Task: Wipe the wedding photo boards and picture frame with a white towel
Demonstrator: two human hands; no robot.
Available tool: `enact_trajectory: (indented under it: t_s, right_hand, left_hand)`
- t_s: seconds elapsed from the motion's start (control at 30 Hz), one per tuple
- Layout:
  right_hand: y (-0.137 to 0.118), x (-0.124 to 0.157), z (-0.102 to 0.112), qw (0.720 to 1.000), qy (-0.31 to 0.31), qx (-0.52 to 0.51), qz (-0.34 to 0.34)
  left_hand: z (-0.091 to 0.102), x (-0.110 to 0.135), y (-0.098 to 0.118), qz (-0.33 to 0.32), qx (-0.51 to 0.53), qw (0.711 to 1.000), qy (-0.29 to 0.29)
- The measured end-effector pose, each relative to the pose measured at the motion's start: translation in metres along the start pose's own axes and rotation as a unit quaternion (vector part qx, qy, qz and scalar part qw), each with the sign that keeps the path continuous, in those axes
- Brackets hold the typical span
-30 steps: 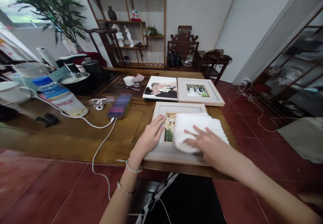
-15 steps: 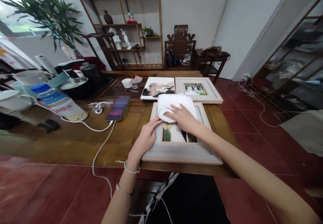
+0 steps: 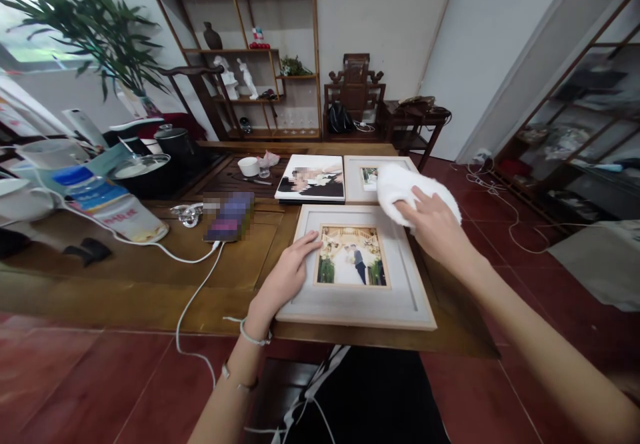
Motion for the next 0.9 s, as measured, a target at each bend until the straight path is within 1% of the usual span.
enact_trajectory:
  t_s: [0.03,0.13,0.2,0.23,0.3,0.43,0.5,0.57,0.67,0.73,0.8,0.9]
  right_hand:
    - [-0.006,0.001,-0.007,1.0,0.002,0.003,0.012]
    - [-0.025,0.005,-0.031,0.999,-0.023,0.008,0.045]
    - [-0.033,0.007,-0.04,0.998,-0.031,0.009,0.047]
    - [-0.035,0.008,-0.04,0.998,-0.031,0.008,0.048]
    - [-0.04,0.009,-0.035,0.998,-0.032,0.006,0.058]
    - [-0.053,0.022,-0.013,0.994,-0.061,0.006,0.085]
    - [-0.061,0.038,0.001,0.993,-0.072,0.001,0.094]
    - [-0.07,0.061,0.013,0.991,-0.075,-0.014,0.106]
    - [-0.085,0.095,0.029,0.991,-0.058,-0.035,0.119]
    - [-0.094,0.111,0.035,0.991,-0.042,-0.041,0.116]
    - [-0.099,0.114,0.036,0.993,-0.04,-0.048,0.105]
    - [-0.095,0.099,0.026,0.994,-0.054,-0.052,0.076]
  left_hand:
    - [0.0,0.0,0.001,0.001,0.001,1.0,-0.002]
    - [0.001,-0.001,0.005,-0.001,0.012,1.0,-0.008]
    - [0.001,-0.003,0.009,-0.005,0.019,1.0,-0.015]
    - [0.001,-0.003,0.01,-0.006,0.021,1.0,-0.018]
    - [0.001,-0.004,0.011,-0.006,0.022,1.0,-0.018]
    - [0.001,-0.004,0.01,-0.002,0.013,1.0,-0.008]
    - [0.001,-0.004,0.008,0.003,0.005,1.0,-0.007]
    - [0.0,-0.004,0.007,0.009,-0.005,1.0,-0.012]
    - [-0.001,-0.005,0.005,0.02,-0.02,0.999,-0.029]
    - [-0.003,-0.005,0.005,0.028,-0.032,0.999,-0.034]
    - [-0.003,-0.006,0.004,0.033,-0.044,0.998,-0.03]
    - [-0.005,-0.007,0.003,0.03,-0.063,0.997,-0.026]
Point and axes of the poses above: each hand's wrist, its own x-axis away from the middle knuckle, its own z-axis out of the back of the hand, y = z × x, the point moved 5 cm from there along -x, towards the middle knuckle, and after that the axes turned 12 degrees about x, right-handed, at the moved point
